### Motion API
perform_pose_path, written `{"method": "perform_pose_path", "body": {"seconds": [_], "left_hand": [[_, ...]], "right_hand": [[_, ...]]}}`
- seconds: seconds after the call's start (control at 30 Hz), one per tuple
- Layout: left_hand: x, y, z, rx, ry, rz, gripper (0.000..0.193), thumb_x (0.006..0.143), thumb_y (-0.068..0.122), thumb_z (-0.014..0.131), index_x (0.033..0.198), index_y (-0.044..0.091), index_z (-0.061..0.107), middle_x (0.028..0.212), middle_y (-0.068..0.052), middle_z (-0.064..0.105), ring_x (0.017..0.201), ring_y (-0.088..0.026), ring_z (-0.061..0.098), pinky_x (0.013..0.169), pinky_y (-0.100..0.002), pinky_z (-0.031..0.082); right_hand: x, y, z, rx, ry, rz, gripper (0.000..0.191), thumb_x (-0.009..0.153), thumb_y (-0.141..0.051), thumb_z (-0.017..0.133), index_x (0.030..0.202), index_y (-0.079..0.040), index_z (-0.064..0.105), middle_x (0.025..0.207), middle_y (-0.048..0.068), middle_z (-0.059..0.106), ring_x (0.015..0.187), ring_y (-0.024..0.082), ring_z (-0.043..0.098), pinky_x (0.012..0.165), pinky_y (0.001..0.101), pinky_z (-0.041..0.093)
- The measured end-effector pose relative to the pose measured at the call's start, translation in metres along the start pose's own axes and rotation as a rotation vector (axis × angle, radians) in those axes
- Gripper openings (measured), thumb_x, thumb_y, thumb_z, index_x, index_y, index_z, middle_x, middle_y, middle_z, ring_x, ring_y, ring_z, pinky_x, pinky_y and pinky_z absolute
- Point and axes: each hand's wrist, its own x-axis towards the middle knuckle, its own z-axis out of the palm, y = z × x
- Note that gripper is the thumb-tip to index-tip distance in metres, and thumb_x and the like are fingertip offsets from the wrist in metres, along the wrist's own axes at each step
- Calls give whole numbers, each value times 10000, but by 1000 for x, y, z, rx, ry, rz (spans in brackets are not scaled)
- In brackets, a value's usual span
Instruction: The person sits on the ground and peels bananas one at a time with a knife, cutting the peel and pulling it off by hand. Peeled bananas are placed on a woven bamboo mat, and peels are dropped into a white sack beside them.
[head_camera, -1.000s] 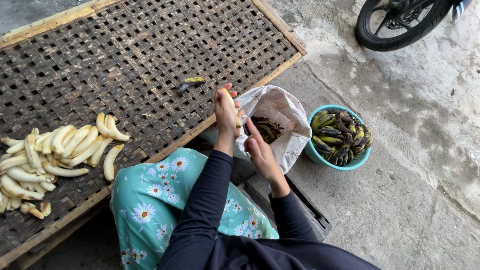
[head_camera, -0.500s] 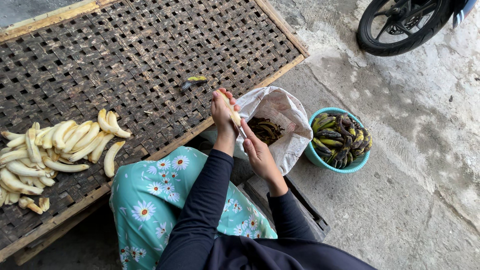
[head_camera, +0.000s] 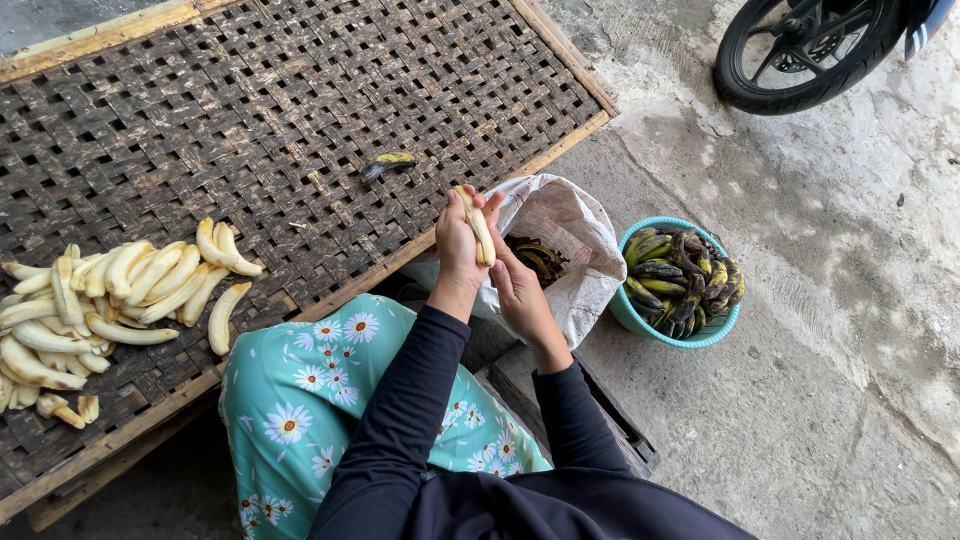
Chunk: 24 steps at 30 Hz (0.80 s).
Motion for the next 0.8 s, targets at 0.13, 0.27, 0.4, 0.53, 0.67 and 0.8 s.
{"method": "perform_pose_path", "body": {"seconds": [0.13,0.27,0.4,0.53,0.67,0.8], "left_hand": [[-1,1,-2,3,-75,-6,332,1125,337,351,1039,66,523,881,-56,578,1239,-333,634,1085,-380,480],[-3,1,-3,31,-122,6,348,1146,321,346,1055,44,537,926,-81,620,1318,-316,585,1155,-390,423],[-4,0,-5,151,-74,24,359,1132,297,332,1092,36,576,1015,-116,673,1314,-301,578,1174,-397,410],[-6,4,-4,296,-79,111,400,1163,316,310,1132,29,586,1138,-149,692,1256,-309,575,1191,-413,398],[-1,25,-2,295,-77,89,414,1089,331,369,1255,16,580,1278,-126,686,1315,-258,576,1158,-373,417],[28,68,-3,370,-12,-141,360,1008,165,567,1348,50,530,1276,-131,663,1199,-258,635,1005,-379,523]], "right_hand": [[9,8,-1,-6,-5,13,515,1114,-219,450,1618,-171,354,1368,146,668,1143,186,636,1009,319,496],[14,15,0,-27,17,-27,520,1110,-209,434,1620,-173,339,1481,170,608,1295,228,618,1076,338,468],[19,19,9,-36,62,20,510,1107,-188,443,1611,-176,363,1445,177,637,1301,248,630,1083,343,465],[31,9,18,-94,81,75,518,1079,-160,419,1595,-191,394,1418,186,648,1271,283,663,1066,353,487],[45,-20,21,-325,44,117,521,1059,-178,486,1577,-222,448,1330,188,679,1149,350,695,961,404,542],[74,-47,25,-922,28,52,575,1025,-270,576,1572,-222,403,1032,134,701,906,328,707,729,448,562]]}}
